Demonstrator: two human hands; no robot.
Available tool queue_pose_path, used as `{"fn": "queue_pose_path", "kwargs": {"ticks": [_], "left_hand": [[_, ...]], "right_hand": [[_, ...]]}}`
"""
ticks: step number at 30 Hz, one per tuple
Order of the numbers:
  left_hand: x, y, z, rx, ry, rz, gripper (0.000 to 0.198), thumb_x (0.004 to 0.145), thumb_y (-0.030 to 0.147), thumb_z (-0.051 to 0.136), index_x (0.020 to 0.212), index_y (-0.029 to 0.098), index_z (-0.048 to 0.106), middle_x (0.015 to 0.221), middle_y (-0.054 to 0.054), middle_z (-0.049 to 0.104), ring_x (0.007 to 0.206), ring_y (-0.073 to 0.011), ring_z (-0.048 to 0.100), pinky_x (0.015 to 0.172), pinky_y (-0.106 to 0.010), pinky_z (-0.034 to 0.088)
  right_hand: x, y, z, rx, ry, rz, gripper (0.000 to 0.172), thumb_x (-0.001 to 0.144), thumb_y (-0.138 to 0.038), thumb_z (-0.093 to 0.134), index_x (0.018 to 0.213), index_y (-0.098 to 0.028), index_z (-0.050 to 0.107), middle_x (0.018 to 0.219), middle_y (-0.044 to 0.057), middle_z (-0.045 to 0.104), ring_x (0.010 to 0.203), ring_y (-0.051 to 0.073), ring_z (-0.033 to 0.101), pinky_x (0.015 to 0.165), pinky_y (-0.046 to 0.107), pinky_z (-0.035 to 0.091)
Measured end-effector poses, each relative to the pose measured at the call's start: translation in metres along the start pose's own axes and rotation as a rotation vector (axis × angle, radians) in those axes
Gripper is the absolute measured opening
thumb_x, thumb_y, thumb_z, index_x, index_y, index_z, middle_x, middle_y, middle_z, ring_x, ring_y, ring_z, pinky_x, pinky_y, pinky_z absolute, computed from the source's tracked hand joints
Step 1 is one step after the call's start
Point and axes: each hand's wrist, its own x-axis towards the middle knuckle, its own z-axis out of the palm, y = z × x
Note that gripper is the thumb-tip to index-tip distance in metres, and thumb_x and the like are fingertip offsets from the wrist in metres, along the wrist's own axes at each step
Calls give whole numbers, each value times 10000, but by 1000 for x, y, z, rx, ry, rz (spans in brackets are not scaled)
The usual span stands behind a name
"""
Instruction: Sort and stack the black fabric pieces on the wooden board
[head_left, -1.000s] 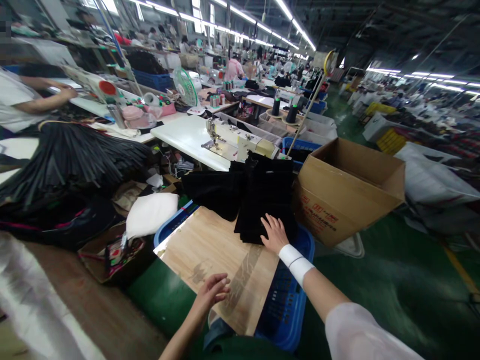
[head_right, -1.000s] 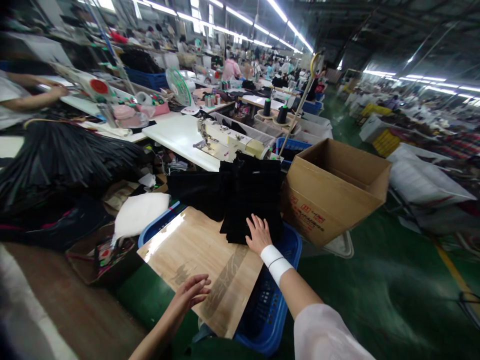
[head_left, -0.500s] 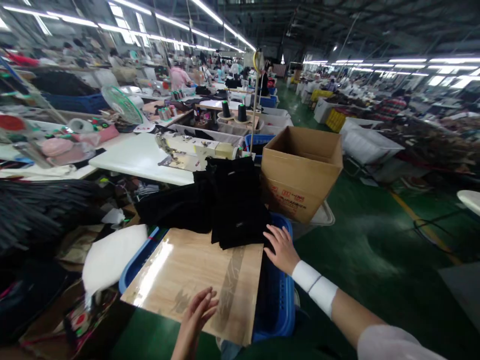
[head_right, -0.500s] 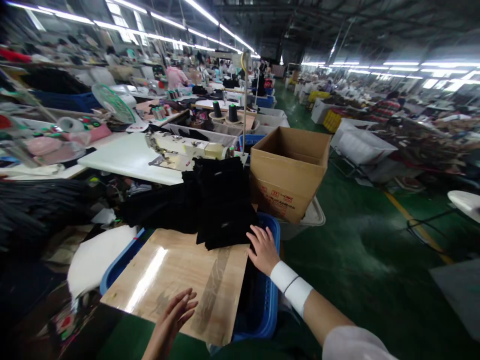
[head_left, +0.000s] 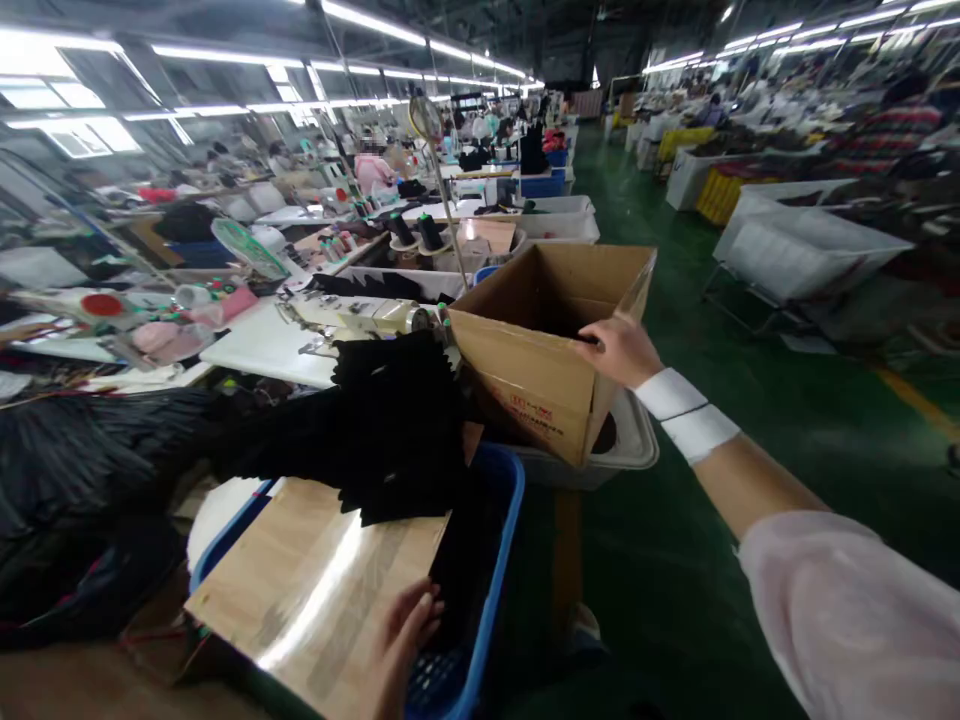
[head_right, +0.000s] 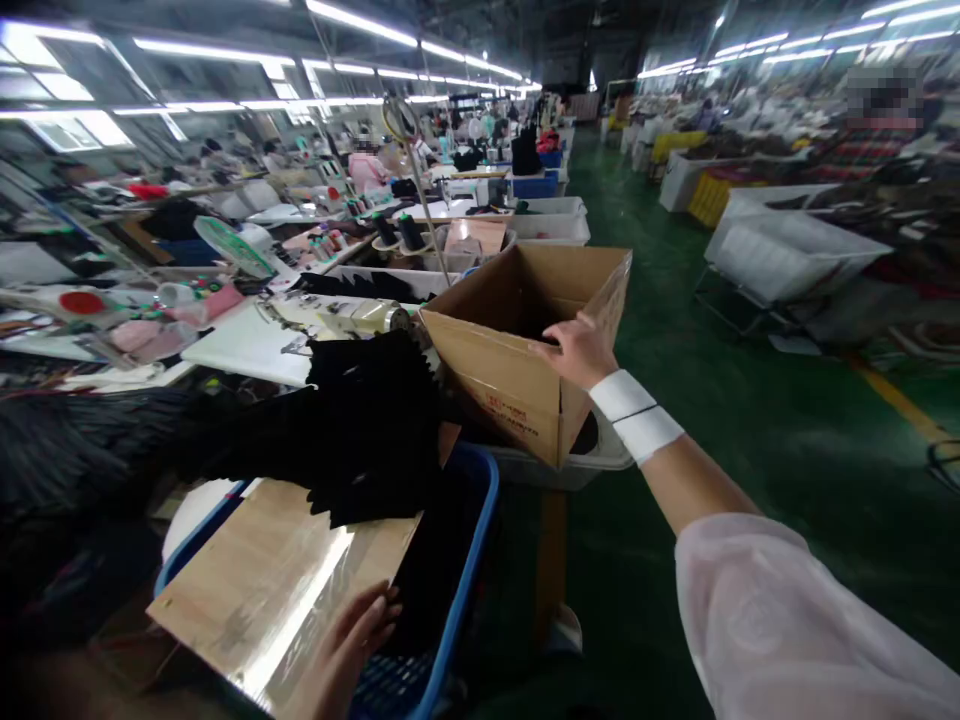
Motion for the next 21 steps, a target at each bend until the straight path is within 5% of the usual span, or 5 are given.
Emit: {"fn": "queue_pose_path", "kwargs": {"ticks": [6,9,13,17,21], "left_hand": [[-1,86,136,327,-258,390,478,711,535,720,1021,173,687,1040,-110,718,1011,-270,671,907,-377,539],[24,119,195,451,-273,711,430,787,457,643,1111,175,635,1125,-124,669,1058,-267,643,858,-396,559],[42,169,270,636,-201,1239,421,892,286,546,1303,201,511,1374,-127,535,1303,-240,485,1079,-461,429],[41,200,321,831,-178,1461,351,939,292,511,1284,235,537,1377,-82,564,1374,-247,414,1178,-531,255],[43,190,339,857,-276,1484,244,934,283,531,1160,227,604,1159,-48,676,1303,-237,481,1196,-541,175]], "right_hand": [[-25,9,6,19,-17,-52,64,840,-194,616,779,-185,634,780,76,643,813,233,551,843,374,421],[-42,13,0,51,38,-27,82,858,-181,606,777,-192,621,773,67,639,812,232,550,846,377,421],[-56,19,-7,88,53,-23,73,896,-196,578,830,-200,610,801,60,645,840,231,551,886,394,420],[-56,18,-8,96,41,-28,92,921,-212,545,847,-204,600,772,55,627,826,231,551,890,409,431],[-51,14,-8,103,22,-41,94,887,-138,531,863,-192,604,767,59,619,832,233,567,925,440,446]]}}
